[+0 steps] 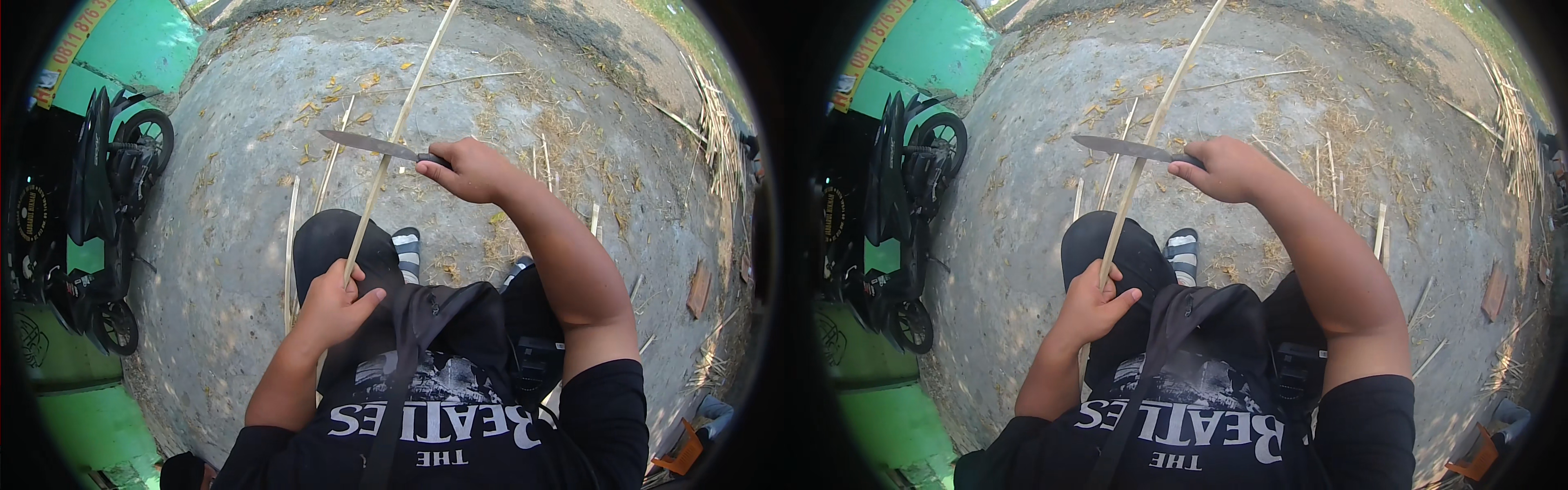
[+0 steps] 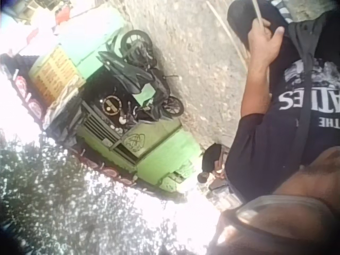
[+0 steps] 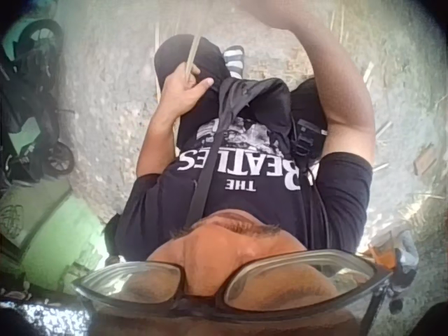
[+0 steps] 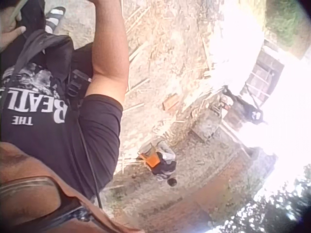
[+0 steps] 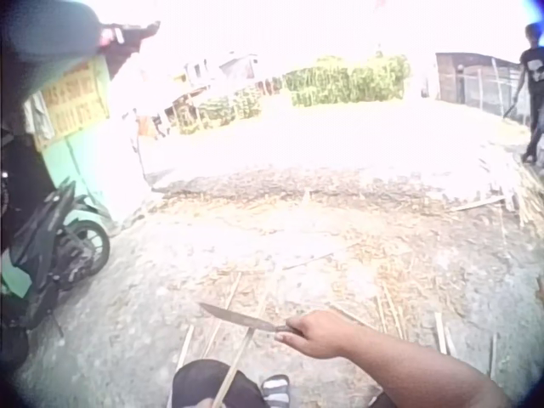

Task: The person thins bamboo strips by holding them by hand and scraping along their length with a knife.

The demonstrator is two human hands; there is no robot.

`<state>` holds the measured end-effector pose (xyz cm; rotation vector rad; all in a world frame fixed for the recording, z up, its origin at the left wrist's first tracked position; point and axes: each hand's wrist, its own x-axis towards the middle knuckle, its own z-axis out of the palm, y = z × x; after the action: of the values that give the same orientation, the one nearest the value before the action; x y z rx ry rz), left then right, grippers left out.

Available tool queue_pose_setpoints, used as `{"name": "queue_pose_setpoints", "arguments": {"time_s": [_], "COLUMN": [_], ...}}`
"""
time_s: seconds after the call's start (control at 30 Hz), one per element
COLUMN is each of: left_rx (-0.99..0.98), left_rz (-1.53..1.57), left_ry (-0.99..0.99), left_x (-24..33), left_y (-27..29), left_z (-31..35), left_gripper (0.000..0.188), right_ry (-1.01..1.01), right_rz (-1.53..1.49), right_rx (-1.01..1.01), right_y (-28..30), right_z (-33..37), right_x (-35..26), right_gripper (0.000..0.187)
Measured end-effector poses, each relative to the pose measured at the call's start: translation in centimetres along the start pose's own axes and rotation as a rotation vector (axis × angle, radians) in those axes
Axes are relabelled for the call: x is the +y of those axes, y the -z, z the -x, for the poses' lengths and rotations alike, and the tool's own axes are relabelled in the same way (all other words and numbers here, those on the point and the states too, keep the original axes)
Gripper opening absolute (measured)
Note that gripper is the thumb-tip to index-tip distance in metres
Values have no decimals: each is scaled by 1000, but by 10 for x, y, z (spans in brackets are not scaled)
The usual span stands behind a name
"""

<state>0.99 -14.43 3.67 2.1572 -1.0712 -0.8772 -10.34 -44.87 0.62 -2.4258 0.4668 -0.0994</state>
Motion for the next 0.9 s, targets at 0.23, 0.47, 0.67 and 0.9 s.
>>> {"name": "queue_pose_setpoints", "arguments": {"time_s": [0.23, 0.47, 0.67, 0.9], "left_rx": [-14, -52, -77, -49], "left_rz": [170, 119, 73, 27], "left_ry": [81, 111, 86, 58], "left_x": [-17, -10, -1, -6], "left_y": [1, 7, 7, 7], "left_z": [2, -3, -3, 3], "left_gripper": [36, 35, 38, 40], "right_ry": [60, 50, -33, 129], "right_rz": [36, 59, 140, 166], "right_rx": [12, 44, 22, 23], "right_y": [-15, -14, -2, -16], "right_z": [2, 1, 0, 6], "right_x": [-15, -18, 1, -30], "right_gripper": [55, 54, 53, 54]}}
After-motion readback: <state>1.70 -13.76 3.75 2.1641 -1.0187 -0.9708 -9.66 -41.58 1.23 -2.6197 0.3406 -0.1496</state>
